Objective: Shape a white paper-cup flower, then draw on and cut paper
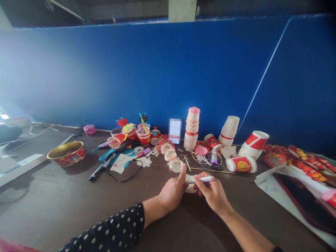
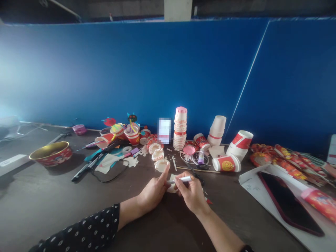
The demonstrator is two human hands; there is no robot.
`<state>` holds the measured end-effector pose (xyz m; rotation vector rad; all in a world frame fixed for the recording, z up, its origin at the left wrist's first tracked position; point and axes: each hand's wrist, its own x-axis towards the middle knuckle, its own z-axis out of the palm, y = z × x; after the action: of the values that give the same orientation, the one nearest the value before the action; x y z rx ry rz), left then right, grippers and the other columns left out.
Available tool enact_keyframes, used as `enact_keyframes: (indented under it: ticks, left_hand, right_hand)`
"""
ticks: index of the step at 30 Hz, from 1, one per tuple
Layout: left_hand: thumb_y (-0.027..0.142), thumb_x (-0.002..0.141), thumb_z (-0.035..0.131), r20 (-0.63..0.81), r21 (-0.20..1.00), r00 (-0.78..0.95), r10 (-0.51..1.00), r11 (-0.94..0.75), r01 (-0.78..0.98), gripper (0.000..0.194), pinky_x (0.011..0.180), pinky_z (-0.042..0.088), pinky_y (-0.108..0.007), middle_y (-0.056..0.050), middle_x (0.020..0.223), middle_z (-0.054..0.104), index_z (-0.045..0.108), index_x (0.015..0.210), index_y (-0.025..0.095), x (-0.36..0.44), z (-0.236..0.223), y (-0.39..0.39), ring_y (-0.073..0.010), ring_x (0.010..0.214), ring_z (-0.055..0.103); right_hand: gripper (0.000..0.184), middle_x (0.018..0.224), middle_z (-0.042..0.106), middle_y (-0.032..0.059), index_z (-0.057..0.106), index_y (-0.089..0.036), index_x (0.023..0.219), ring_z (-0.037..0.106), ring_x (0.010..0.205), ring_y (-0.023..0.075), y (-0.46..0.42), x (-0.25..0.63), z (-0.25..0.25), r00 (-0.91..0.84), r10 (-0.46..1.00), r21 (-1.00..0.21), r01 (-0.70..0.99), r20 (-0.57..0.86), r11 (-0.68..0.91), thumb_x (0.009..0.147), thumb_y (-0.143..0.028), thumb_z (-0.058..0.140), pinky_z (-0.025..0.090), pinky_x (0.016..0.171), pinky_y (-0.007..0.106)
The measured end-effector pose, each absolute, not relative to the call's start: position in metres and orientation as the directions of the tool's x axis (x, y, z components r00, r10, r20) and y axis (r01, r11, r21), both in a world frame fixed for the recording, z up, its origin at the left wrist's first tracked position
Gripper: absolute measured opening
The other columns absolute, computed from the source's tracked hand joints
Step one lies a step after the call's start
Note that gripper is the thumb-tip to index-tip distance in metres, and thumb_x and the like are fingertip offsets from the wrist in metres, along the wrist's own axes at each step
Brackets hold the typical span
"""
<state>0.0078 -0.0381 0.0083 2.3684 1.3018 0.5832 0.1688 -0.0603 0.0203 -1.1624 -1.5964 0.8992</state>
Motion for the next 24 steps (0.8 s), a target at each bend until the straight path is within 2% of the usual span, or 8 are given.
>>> enact_keyframes:
  ticks: [2, 7, 10, 15, 20, 24]
  left_hand:
    - [0.016, 0.08, 0.038, 0.196, 0.448, 0.534, 0.823, -0.559, 0.698, 0.069, 0.06, 0.045, -0.027, -0.009, 0.076, 0.064, -0.003, 0.134, 0.003, 0.007, 0.008, -0.039, -0.017, 0.064, 0.058]
    - [0.014, 0.08, 0.038, 0.166, 0.402, 0.593, 0.788, -0.603, 0.689, 0.075, 0.058, 0.044, -0.023, -0.009, 0.079, 0.065, -0.013, 0.132, 0.002, 0.008, 0.013, -0.042, -0.0154, 0.064, 0.059]
    - [0.015, 0.08, 0.037, 0.172, 0.355, 0.588, 0.791, -0.606, 0.712, 0.075, 0.058, 0.044, -0.023, -0.009, 0.076, 0.065, -0.016, 0.131, 0.001, 0.007, 0.014, -0.042, -0.0152, 0.064, 0.059]
    - [0.011, 0.077, 0.033, 0.195, 0.288, 0.619, 0.761, -0.648, 0.705, 0.072, 0.064, 0.046, -0.026, -0.013, 0.085, 0.064, -0.012, 0.133, 0.001, 0.005, 0.011, -0.042, -0.0178, 0.071, 0.06]
    - [0.011, 0.076, 0.033, 0.151, 0.288, 0.62, 0.77, -0.634, 0.718, 0.07, 0.069, 0.046, -0.03, -0.015, 0.091, 0.063, -0.003, 0.136, 0.005, 0.007, 0.013, -0.045, -0.0211, 0.078, 0.059]
    - [0.016, 0.08, 0.035, 0.183, 0.393, 0.584, 0.791, -0.603, 0.694, 0.07, 0.068, 0.046, -0.029, -0.014, 0.09, 0.063, -0.008, 0.135, 0.003, 0.012, 0.017, -0.045, -0.0197, 0.075, 0.059]
  right_hand:
    - [0.025, 0.054, 0.058, -0.0012, 0.054, -0.017, 0.069, 0.052, 0.045, 0.0108, -0.06, 0.169, 0.021, -0.111, 0.964, -0.931, 0.254, 0.241, 0.262, 0.078, -0.04, 0.05, 0.04, 0.046, 0.021]
    - [0.03, 0.047, 0.055, -0.0017, 0.055, -0.017, 0.059, 0.053, 0.044, 0.0113, -0.06, 0.169, 0.021, -0.123, 0.962, -0.924, 0.271, 0.246, 0.271, 0.077, -0.041, 0.052, 0.04, 0.048, 0.021]
    - [0.033, 0.047, 0.056, -0.0012, 0.055, -0.017, 0.058, 0.052, 0.042, 0.0109, -0.061, 0.166, 0.018, -0.104, 0.972, -0.944, 0.237, 0.212, 0.231, 0.076, -0.044, 0.052, 0.04, 0.045, 0.021]
    - [0.04, 0.045, 0.055, -0.0011, 0.054, -0.016, 0.058, 0.049, 0.036, 0.0103, -0.063, 0.16, 0.014, -0.076, 0.993, -0.976, 0.188, 0.096, 0.109, 0.074, -0.052, 0.049, 0.036, 0.038, 0.02]
    - [0.041, 0.044, 0.055, -0.0012, 0.055, -0.016, 0.059, 0.049, 0.035, 0.0105, -0.064, 0.156, 0.016, -0.072, 0.996, -0.988, 0.141, 0.06, 0.069, 0.071, -0.055, 0.051, 0.035, 0.037, 0.02]
    - [0.044, 0.045, 0.055, -0.0004, 0.053, -0.015, 0.057, 0.048, 0.037, 0.0105, -0.063, 0.156, 0.018, -0.045, 0.999, -0.998, 0.063, 0.021, 0.024, 0.072, -0.056, 0.049, 0.038, 0.038, 0.022]
